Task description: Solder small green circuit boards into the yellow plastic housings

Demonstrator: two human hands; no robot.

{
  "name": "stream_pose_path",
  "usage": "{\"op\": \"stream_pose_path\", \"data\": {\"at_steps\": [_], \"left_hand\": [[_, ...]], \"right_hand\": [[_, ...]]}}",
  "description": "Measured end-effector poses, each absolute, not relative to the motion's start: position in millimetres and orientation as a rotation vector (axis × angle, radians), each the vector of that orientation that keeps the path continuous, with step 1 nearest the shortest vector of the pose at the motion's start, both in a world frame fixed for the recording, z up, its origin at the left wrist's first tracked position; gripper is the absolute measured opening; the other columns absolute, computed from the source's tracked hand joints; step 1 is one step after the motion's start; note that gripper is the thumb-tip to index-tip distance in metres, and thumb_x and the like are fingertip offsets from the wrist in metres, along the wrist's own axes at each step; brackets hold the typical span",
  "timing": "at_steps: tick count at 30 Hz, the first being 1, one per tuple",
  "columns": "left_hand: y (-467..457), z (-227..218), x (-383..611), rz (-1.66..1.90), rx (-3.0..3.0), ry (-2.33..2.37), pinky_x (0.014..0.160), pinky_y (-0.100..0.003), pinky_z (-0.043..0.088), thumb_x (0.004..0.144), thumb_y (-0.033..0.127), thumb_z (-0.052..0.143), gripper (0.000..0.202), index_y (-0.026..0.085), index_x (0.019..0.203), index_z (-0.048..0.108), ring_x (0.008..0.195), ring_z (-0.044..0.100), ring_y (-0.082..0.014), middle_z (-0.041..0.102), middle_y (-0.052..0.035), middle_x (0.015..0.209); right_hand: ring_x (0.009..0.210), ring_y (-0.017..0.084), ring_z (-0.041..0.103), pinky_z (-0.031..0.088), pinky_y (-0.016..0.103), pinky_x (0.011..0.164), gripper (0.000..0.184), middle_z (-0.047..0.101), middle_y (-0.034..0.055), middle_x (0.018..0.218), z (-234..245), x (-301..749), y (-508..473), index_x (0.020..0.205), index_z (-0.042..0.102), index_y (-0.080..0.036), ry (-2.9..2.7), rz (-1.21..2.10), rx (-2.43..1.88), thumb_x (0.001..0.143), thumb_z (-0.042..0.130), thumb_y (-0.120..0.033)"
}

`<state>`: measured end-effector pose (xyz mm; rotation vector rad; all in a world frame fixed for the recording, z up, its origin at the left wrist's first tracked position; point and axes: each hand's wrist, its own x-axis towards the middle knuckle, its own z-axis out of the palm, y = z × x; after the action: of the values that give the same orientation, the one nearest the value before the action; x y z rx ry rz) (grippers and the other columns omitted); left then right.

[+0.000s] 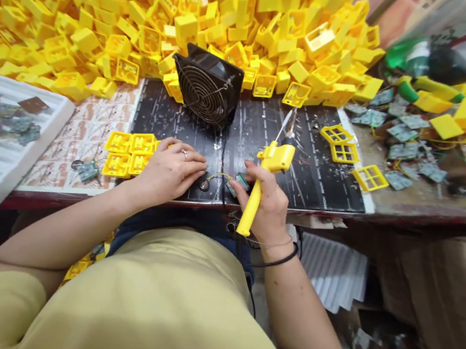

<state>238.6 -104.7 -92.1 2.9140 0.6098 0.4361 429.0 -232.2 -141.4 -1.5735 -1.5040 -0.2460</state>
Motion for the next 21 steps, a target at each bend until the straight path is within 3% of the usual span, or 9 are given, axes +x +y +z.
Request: {"op": "stream_pose_path", "data": {"at_steps": [4,9,12,17,21], "left_hand": [[-111.5,-90.8,243.5,0.407,2.844,0.621,0.101,-0.052,0.044,0.099,0.027,0.053,0.026,0.016,0.099,0.077,0.108,0.066,-0.0280,0.078,-0.0087,0.108],[-125.2,-83.9,244.4,0.697,2.263,0.590,0.105,-0.041,0.050,0.097,0.032,0.060,0.030,0.013,0.116,0.073,0.117,0.067,-0.0232,0.074,-0.0123,0.122],[-136.1,-80.1,242.9,0.779,1.701,0.564,0.101,-0.033,0.054,0.094,0.039,0.063,0.031,0.016,0.108,0.076,0.112,0.070,-0.0195,0.076,-0.0092,0.118],[-147.2,-78.0,232.6,0.804,1.117,0.526,0.095,-0.034,0.057,0.072,0.063,0.079,0.053,0.016,0.095,0.076,0.106,0.073,-0.0236,0.078,-0.0094,0.107],[-141.2,-55.1,192.2,0.774,1.162,0.591,0.077,-0.030,0.060,0.080,0.060,0.074,0.047,0.016,0.099,0.075,0.083,0.074,-0.0172,0.077,-0.0070,0.094]], "right_hand": [[0.072,0.012,0.070,0.061,0.023,0.072,0.028,0.073,0.0049,0.112,-136.5,419.6,-237.5,0.108,0.054,-0.024,-1.477,-0.282,-1.527,0.088,0.073,-0.023],[0.083,0.016,0.072,0.062,0.025,0.068,0.045,0.072,0.0053,0.112,-120.7,395.6,-241.1,0.118,0.050,-0.025,-1.404,-0.279,-1.373,0.082,0.076,-0.016],[0.082,0.018,0.073,0.063,0.028,0.070,0.054,0.072,0.0057,0.112,-114.6,382.0,-240.2,0.122,0.054,-0.024,-1.411,-0.251,-1.272,0.077,0.081,-0.013],[0.089,0.024,0.074,0.065,0.030,0.070,0.072,0.067,0.0109,0.130,-109.7,360.7,-228.1,0.131,0.057,-0.026,-1.460,-0.129,-1.119,0.067,0.086,-0.007],[0.084,0.028,0.075,0.067,0.033,0.065,0.080,0.071,0.0111,0.121,-102.6,360.1,-223.2,0.131,0.060,-0.027,-1.526,-0.029,-1.000,0.060,0.092,-0.010]]}}
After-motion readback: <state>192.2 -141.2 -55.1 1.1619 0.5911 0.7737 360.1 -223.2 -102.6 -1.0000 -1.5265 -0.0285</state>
